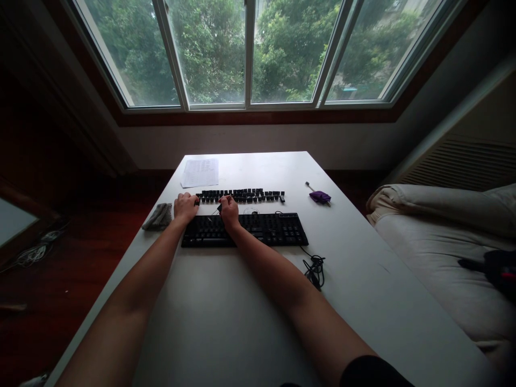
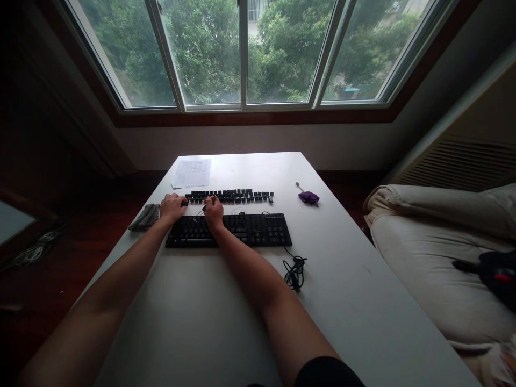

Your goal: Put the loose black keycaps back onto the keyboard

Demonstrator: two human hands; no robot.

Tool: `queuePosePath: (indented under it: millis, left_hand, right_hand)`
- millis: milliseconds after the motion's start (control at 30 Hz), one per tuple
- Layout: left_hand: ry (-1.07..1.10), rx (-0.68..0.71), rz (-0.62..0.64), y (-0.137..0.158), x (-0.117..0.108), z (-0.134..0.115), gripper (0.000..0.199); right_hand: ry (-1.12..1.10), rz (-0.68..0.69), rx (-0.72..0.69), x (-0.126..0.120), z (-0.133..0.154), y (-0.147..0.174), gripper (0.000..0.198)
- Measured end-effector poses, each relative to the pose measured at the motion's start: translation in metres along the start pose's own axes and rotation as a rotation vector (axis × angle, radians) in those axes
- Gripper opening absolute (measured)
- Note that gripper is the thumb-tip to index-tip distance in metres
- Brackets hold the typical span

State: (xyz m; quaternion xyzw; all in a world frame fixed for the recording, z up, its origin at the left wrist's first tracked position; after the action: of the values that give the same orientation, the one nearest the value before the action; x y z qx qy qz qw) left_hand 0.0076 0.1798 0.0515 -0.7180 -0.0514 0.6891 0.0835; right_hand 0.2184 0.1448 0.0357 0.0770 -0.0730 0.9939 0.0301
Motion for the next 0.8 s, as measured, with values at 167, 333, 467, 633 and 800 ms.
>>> queuePosePath:
  millis: [167,333,467,633,800]
  left_hand:
    - [0.004,0.005,0.005,-0.002,0.002,0.001,0.024]
    - [0.013,-0.015,0.023,-0.003,0.004,0.004,0.027]
    - [0.023,-0.035,0.021,-0.004,0.004,0.008,0.028]
    - [0.029,-0.066,0.026,-0.003,0.004,0.014,0.026]
    - [0.027,-0.072,0.034,0.0,0.002,0.016,0.022]
  right_hand:
    - [0.005,0.003,0.014,0.0,0.001,0.001,0.027]
    - [0.002,0.011,0.018,0.0,0.004,0.002,0.027]
    - [0.0,0.012,0.02,0.0,0.005,0.003,0.027]
    - [-0.003,0.019,0.03,0.0,0.007,0.005,0.027]
    - [-0.001,0.017,0.026,0.0,0.009,0.005,0.026]
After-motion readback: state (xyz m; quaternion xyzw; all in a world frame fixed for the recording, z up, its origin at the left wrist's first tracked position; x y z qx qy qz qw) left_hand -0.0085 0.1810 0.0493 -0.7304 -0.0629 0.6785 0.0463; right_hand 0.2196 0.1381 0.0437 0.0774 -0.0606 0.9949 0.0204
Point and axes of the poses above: each hand's wrist, its own y-axis away from the middle knuckle, its own x-axis out of the palm, z = x × y, the point moved 10 cm from there along -y, towards the middle knuckle, and after that the axes turned 7 degrees about z, right-handed, at the moved point
